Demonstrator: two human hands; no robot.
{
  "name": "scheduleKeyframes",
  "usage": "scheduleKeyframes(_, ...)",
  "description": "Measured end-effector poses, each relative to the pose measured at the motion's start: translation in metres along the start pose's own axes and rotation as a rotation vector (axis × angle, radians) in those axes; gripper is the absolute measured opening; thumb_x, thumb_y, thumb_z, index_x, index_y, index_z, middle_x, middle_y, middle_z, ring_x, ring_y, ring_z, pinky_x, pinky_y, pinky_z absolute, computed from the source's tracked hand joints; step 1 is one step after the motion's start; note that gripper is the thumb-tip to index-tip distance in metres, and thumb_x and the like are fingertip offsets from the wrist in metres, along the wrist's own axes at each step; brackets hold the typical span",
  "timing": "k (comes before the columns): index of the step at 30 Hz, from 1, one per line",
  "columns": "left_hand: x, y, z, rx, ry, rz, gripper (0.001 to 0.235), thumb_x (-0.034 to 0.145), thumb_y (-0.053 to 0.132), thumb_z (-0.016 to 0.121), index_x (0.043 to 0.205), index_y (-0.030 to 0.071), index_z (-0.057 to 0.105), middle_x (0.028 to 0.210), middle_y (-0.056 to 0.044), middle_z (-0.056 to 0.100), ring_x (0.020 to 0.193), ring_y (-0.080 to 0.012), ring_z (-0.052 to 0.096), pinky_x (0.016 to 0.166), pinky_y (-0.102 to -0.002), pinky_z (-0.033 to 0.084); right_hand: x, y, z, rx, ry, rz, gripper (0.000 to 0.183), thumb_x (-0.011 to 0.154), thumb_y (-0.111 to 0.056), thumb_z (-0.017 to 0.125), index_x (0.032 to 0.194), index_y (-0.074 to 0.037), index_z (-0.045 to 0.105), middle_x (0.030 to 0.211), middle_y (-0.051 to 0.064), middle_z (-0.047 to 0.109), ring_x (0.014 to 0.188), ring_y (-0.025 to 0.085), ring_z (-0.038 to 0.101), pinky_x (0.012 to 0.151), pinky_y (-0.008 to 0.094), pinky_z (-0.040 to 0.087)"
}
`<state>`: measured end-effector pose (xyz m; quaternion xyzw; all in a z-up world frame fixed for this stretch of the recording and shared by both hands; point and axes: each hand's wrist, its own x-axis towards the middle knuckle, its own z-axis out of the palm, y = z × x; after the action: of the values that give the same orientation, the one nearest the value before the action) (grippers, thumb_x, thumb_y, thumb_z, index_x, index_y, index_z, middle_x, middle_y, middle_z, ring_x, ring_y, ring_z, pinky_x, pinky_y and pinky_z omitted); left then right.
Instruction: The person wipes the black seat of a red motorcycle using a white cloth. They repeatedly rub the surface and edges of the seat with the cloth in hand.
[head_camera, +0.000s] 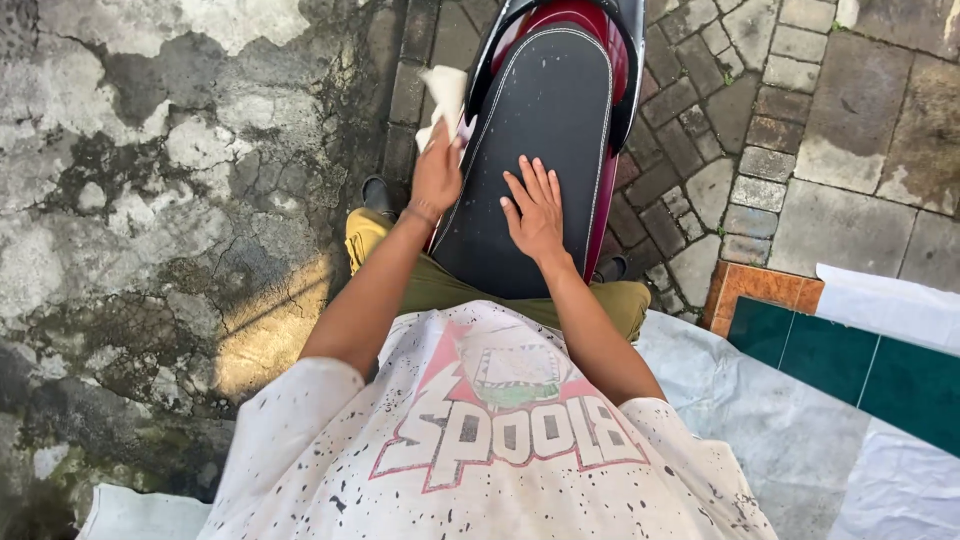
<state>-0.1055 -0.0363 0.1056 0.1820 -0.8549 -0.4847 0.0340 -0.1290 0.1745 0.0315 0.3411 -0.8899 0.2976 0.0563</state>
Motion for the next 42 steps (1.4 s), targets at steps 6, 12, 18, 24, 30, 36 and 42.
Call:
scheduleKeyframes(6, 0.011, -0.055, 0.073, -0.089, 0.017, 0.148, 0.048, 0.11, 0.015, 0.042, 0.155, -0.001, 0.038, 0.158, -0.027, 0.038, 0.148, -0.0424, 0.034, 0.126, -0.05, 0.026, 0.001, 0.001, -0.001, -0.002, -0.004, -0.014, 0.039, 0.103, -0.028, 0.062, 0.14, -0.015, 0.063, 0.161, 0.011, 0.043, 0.153, 0.029, 0.03, 0.127, 0.048, 0.015)
scheduleKeyframes(12, -0.052, -0.058, 0.052, -0.12, -0.084, 0.041, 0.046, 0.11, 0.018, 0.039, 0.153, 0.002, 0.044, 0.153, -0.027, 0.046, 0.144, -0.0426, 0.039, 0.122, -0.053, 0.031, -0.014, -0.013, -0.019, 0.325, 0.03, 0.164, 0.032, 0.104, -0.019, 0.063, 0.134, -0.009, 0.067, 0.148, 0.016, 0.056, 0.144, 0.033, 0.044, 0.123, 0.051, 0.025)
scheduleKeyframes(18, -0.09, -0.008, 0.043, -0.398, -0.091, -0.01, 0.042, 0.107, 0.016, 0.053, 0.147, 0.004, 0.051, 0.141, -0.023, 0.059, 0.136, -0.0346, 0.052, 0.114, -0.047, 0.04, -0.075, -0.007, -0.008, 1.472, 0.135, 0.753, 0.055, 0.113, -0.027, 0.041, 0.16, -0.002, 0.03, 0.161, 0.027, 0.034, 0.15, 0.043, 0.027, 0.119, 0.056, 0.03)
scheduleKeyframes(24, -0.058, 0.033, 0.075, -0.531, -0.514, 0.106, 0.049, 0.103, 0.016, 0.061, 0.152, 0.018, 0.051, 0.132, -0.011, 0.068, 0.123, -0.018, 0.061, 0.103, -0.042, 0.051, -0.101, -0.001, -0.033, 2.158, 0.269, 0.799, 0.107, 0.073, -0.077, 0.066, 0.155, -0.013, 0.042, 0.154, 0.018, 0.048, 0.139, 0.038, 0.05, 0.116, 0.06, 0.039)
scheduleKeyframes(30, 0.014, 0.02, 0.118, 0.189, -0.279, 0.525, 0.033, 0.1, 0.041, 0.064, 0.131, 0.029, 0.068, 0.124, 0.006, 0.071, 0.123, -0.0156, 0.065, 0.109, -0.034, 0.048, -0.054, 0.001, -0.06, 1.26, 0.765, 1.151, 0.041, 0.093, -0.024, 0.082, 0.116, 0.005, 0.065, 0.102, 0.013, 0.072, 0.089, 0.019, 0.071, 0.084, 0.041, 0.06)
scheduleKeyframes(36, 0.079, 0.008, 0.136, 0.624, -0.084, 0.579, 0.059, 0.106, 0.04, 0.06, 0.157, 0.016, 0.043, 0.165, -0.016, 0.028, 0.154, -0.0344, 0.024, 0.128, -0.049, 0.018, -0.031, 0.081, -0.086, 0.312, 0.424, 1.062, 0.054, 0.1, -0.053, 0.068, 0.099, 0.001, 0.073, 0.093, 0.022, 0.073, 0.102, 0.039, 0.071, 0.088, 0.05, 0.053)
scheduleKeyframes(42, 0.077, 0.008, 0.14, 0.782, -0.052, 0.568, 0.066, 0.106, 0.06, 0.042, 0.161, 0.024, 0.033, 0.169, -0.009, 0.019, 0.156, -0.0298, 0.013, 0.13, -0.048, 0.007, 0.066, 0.108, -0.099, 0.202, 0.354, 0.752, 0.057, 0.103, -0.041, 0.061, 0.063, 0.0, 0.061, 0.061, 0.025, 0.059, 0.061, 0.045, 0.061, 0.055, 0.049, 0.042)
